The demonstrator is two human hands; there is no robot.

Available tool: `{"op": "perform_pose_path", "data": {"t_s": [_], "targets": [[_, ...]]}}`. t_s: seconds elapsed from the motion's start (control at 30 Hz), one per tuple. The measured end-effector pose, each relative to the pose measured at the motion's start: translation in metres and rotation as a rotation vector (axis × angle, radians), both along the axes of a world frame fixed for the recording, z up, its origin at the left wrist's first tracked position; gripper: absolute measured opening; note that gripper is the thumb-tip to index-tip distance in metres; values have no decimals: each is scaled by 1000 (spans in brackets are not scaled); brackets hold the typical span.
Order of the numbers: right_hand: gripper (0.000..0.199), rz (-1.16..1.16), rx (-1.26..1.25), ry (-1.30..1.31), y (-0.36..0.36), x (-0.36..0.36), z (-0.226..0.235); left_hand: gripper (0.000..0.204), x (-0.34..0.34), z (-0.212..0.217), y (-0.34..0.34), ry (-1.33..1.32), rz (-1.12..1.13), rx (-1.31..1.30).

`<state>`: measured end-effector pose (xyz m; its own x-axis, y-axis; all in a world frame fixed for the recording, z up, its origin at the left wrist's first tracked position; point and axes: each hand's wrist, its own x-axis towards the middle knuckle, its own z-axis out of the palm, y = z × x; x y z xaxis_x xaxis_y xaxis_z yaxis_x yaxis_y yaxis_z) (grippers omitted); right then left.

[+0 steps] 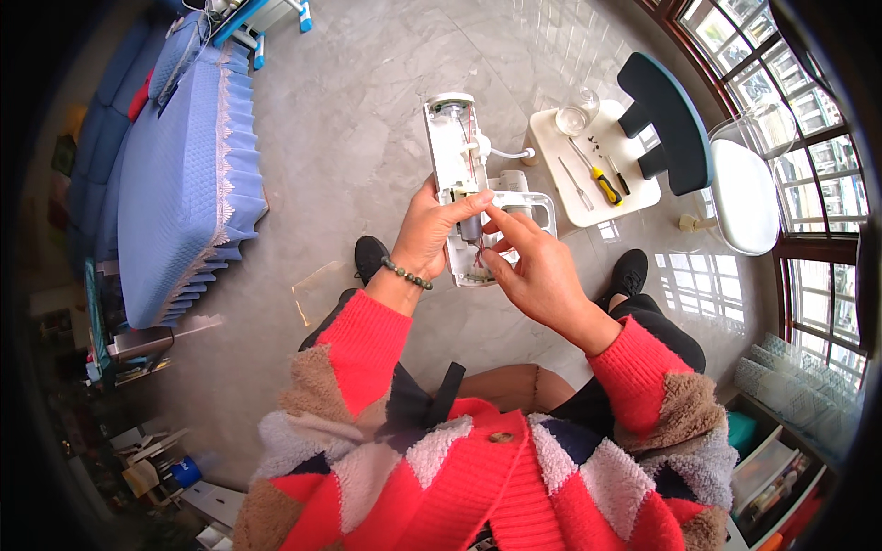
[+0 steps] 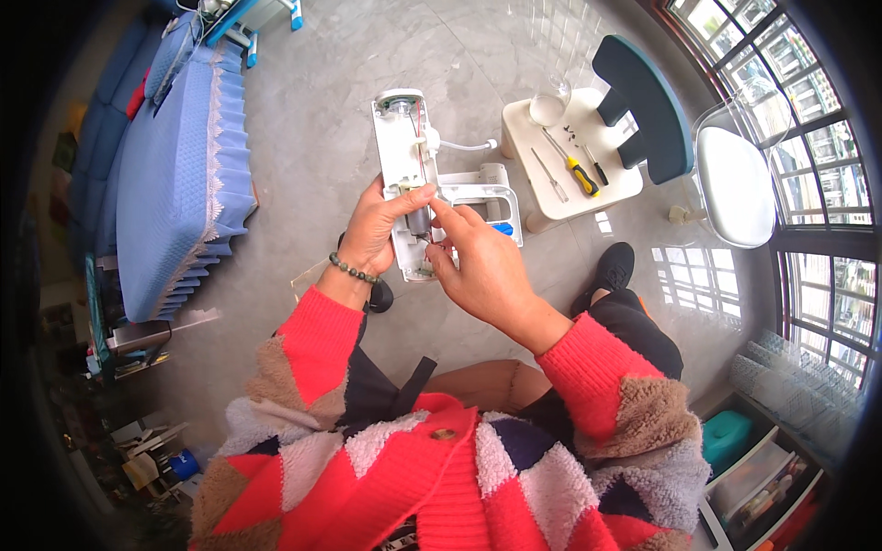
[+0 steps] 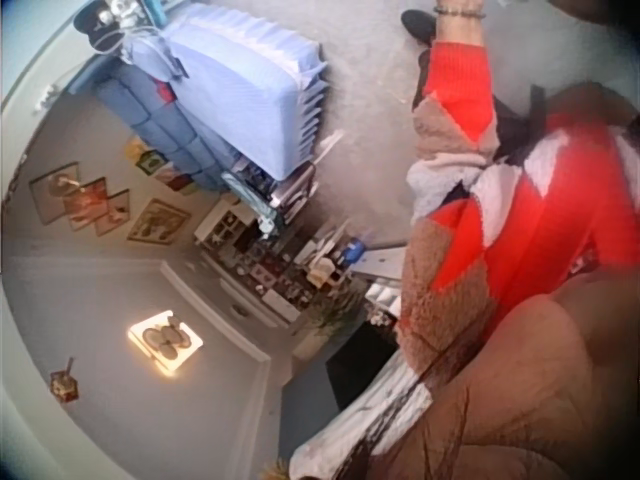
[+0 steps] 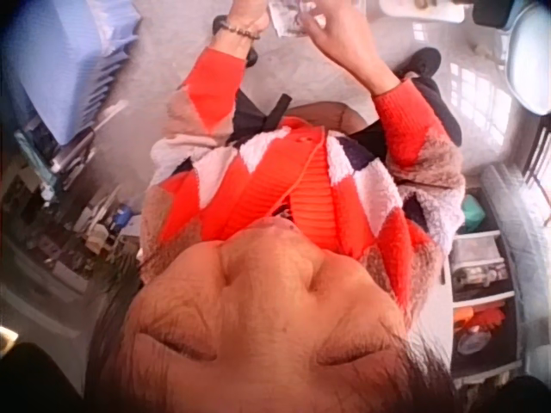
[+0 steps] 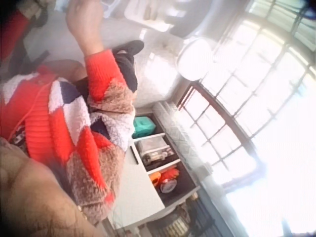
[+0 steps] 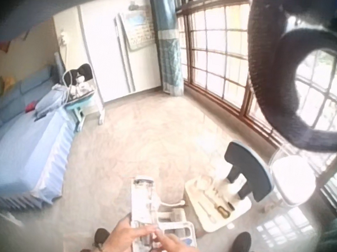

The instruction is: The person assembles a white handheld appliance by inserting a transparent water tank, connecting a tube, and attaching the outer casing. They then press a button to activate a blue indicator light.

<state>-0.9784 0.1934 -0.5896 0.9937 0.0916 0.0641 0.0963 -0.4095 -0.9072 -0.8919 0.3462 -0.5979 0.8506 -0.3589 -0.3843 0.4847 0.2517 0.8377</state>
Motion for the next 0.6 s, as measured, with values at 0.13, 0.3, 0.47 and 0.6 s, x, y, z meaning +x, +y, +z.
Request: {"op": "perform_pose_path", "data": {"t_s": [0.13, 0.3, 0.47, 0.6], "targets": [[52, -6, -1, -13, 2, 1, -4, 47, -4, 3, -1, 5, -7, -17], [54, 13, -10, -20, 1, 1, -7, 52, -7, 4, -2, -76, -35, 7], [49, -8, 37, -16, 2, 1, -5, 57, -9, 6, -2, -164, -43, 75], [44, -3, 49, -3, 0, 3, -4, 56, -12, 9, -2, -162, -47, 130]]}}
